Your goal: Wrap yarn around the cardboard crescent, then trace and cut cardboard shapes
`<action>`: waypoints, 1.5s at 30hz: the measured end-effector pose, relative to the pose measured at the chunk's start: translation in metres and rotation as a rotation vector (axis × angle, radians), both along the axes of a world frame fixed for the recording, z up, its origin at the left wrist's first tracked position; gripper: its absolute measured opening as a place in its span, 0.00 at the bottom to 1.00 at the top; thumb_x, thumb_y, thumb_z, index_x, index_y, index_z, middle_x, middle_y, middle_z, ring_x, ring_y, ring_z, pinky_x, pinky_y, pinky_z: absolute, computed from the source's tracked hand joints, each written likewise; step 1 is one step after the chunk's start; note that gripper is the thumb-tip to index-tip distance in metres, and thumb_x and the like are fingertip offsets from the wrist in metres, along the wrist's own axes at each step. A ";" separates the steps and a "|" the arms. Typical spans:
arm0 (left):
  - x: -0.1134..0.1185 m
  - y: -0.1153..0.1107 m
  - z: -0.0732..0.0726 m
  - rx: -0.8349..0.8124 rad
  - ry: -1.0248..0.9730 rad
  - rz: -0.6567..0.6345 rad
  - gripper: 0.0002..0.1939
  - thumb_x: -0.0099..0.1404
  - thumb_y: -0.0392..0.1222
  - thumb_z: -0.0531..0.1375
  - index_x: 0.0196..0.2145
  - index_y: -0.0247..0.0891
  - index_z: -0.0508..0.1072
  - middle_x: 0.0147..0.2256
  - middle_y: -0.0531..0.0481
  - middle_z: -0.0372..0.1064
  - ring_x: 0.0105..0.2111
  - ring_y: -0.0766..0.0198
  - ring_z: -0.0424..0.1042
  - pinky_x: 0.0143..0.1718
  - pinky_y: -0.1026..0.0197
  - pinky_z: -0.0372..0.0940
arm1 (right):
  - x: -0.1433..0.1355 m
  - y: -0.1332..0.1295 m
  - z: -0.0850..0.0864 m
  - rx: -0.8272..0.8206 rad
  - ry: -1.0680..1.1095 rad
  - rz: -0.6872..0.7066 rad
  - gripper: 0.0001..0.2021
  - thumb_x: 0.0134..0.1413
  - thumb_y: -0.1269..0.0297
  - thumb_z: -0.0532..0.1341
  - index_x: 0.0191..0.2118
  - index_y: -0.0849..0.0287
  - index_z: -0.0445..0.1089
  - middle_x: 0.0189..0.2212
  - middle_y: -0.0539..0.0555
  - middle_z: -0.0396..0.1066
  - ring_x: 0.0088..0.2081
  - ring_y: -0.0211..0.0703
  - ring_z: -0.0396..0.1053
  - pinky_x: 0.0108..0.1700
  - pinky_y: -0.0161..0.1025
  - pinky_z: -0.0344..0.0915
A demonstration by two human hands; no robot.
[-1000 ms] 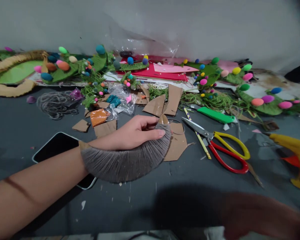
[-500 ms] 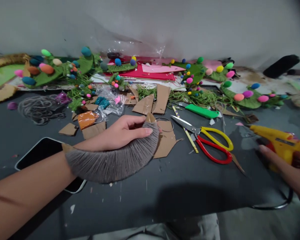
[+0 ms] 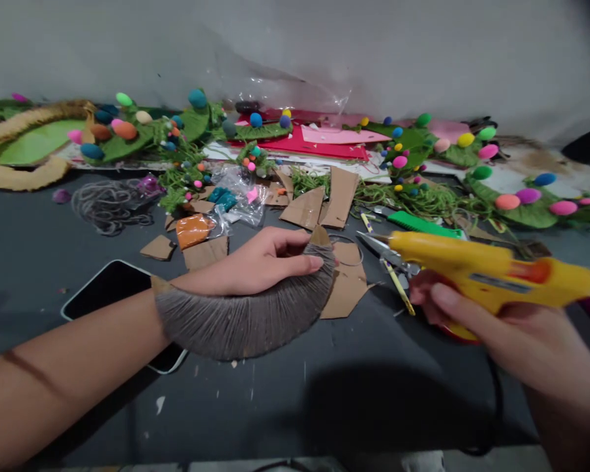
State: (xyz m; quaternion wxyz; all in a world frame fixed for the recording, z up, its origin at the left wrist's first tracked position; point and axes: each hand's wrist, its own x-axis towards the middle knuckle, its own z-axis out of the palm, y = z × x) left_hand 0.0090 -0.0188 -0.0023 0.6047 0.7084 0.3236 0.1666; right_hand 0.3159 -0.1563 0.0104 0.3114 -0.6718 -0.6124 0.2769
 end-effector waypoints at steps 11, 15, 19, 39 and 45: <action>0.003 -0.003 0.001 -0.051 -0.030 0.023 0.13 0.70 0.49 0.64 0.40 0.35 0.79 0.41 0.48 0.78 0.42 0.59 0.76 0.41 0.62 0.68 | -0.025 0.016 -0.025 0.048 -0.069 0.176 0.14 0.64 0.52 0.65 0.52 0.47 0.80 0.38 0.52 0.82 0.40 0.55 0.82 0.48 0.52 0.81; 0.003 -0.002 -0.001 -0.045 -0.036 0.022 0.13 0.70 0.49 0.64 0.38 0.35 0.79 0.42 0.48 0.79 0.41 0.60 0.76 0.41 0.62 0.68 | -0.026 0.017 -0.026 0.031 -0.063 0.185 0.14 0.64 0.52 0.65 0.52 0.46 0.80 0.39 0.51 0.82 0.41 0.55 0.82 0.53 0.54 0.80; 0.003 -0.003 -0.002 -0.057 -0.053 0.023 0.12 0.70 0.48 0.64 0.41 0.36 0.79 0.41 0.48 0.78 0.42 0.59 0.76 0.41 0.62 0.68 | -0.027 0.017 -0.026 0.040 -0.057 0.187 0.14 0.64 0.52 0.64 0.51 0.47 0.80 0.40 0.52 0.82 0.43 0.55 0.82 0.54 0.52 0.79; 0.001 -0.001 -0.002 0.003 -0.081 -0.043 0.15 0.72 0.50 0.62 0.47 0.37 0.79 0.47 0.48 0.78 0.49 0.57 0.75 0.50 0.60 0.68 | -0.029 0.018 -0.023 0.092 -0.176 0.225 0.14 0.66 0.51 0.61 0.49 0.49 0.79 0.38 0.53 0.82 0.43 0.54 0.82 0.49 0.50 0.81; 0.002 -0.002 -0.004 -0.037 -0.074 -0.006 0.13 0.71 0.49 0.64 0.44 0.37 0.80 0.44 0.48 0.79 0.43 0.60 0.76 0.43 0.63 0.69 | -0.034 0.019 -0.019 0.095 -0.149 0.217 0.12 0.65 0.50 0.62 0.38 0.49 0.78 0.28 0.50 0.79 0.35 0.51 0.82 0.48 0.48 0.82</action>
